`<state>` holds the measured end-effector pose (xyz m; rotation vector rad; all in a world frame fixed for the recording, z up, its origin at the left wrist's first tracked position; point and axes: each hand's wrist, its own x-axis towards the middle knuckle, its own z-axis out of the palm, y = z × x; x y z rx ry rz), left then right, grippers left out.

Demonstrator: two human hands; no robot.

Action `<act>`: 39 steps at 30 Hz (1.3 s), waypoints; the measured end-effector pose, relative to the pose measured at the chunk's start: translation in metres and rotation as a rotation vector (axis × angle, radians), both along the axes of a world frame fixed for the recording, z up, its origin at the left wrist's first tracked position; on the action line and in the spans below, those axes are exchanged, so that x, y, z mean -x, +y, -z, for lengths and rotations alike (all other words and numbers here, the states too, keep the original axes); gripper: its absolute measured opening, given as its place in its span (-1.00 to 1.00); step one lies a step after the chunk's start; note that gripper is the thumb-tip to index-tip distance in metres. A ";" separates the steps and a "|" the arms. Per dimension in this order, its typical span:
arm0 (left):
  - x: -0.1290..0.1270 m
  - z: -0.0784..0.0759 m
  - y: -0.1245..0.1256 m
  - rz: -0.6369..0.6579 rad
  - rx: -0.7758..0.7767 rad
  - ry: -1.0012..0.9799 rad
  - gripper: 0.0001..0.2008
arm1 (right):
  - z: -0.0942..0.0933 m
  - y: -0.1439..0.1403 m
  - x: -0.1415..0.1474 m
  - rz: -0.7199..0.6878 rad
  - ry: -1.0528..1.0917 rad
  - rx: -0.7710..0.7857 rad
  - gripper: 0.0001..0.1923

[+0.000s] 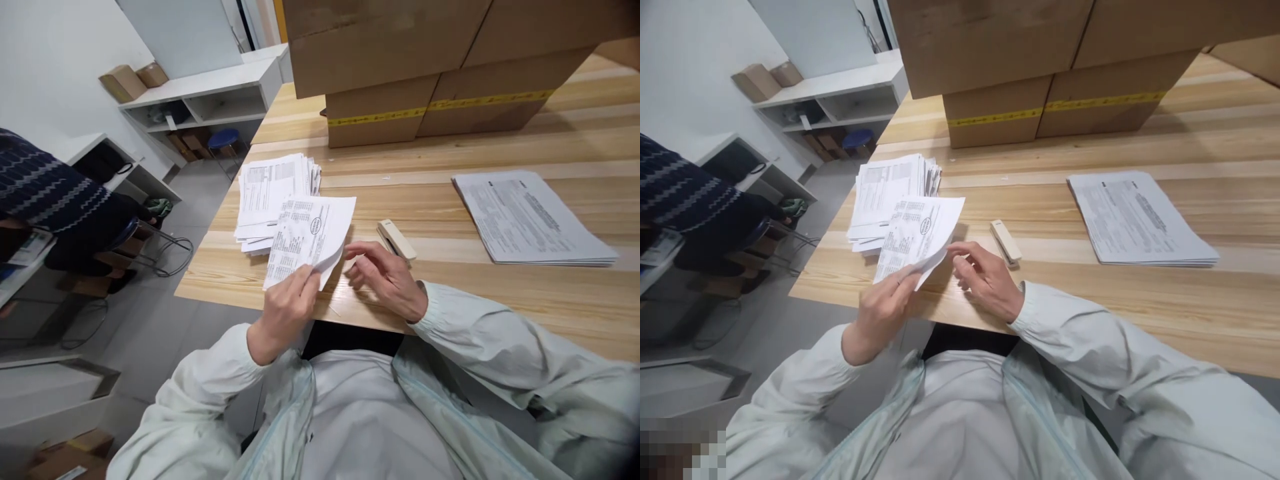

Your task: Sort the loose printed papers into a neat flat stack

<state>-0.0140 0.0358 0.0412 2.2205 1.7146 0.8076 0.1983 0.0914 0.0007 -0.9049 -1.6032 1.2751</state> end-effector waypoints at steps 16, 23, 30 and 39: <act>-0.019 -0.004 -0.025 0.012 0.085 -0.759 -0.26 | -0.011 0.005 -0.020 0.167 0.088 0.061 -0.68; -0.023 0.012 -0.007 0.056 0.609 -1.390 -0.27 | 0.005 -0.018 -0.054 0.181 0.153 -0.012 -0.76; -0.053 0.034 0.001 0.098 0.845 -1.546 -0.56 | 0.015 -0.031 -0.076 0.240 -0.081 0.023 -0.56; -0.048 0.041 0.004 -0.052 0.757 -1.690 -0.66 | 0.018 -0.007 -0.120 0.518 0.261 0.109 -0.50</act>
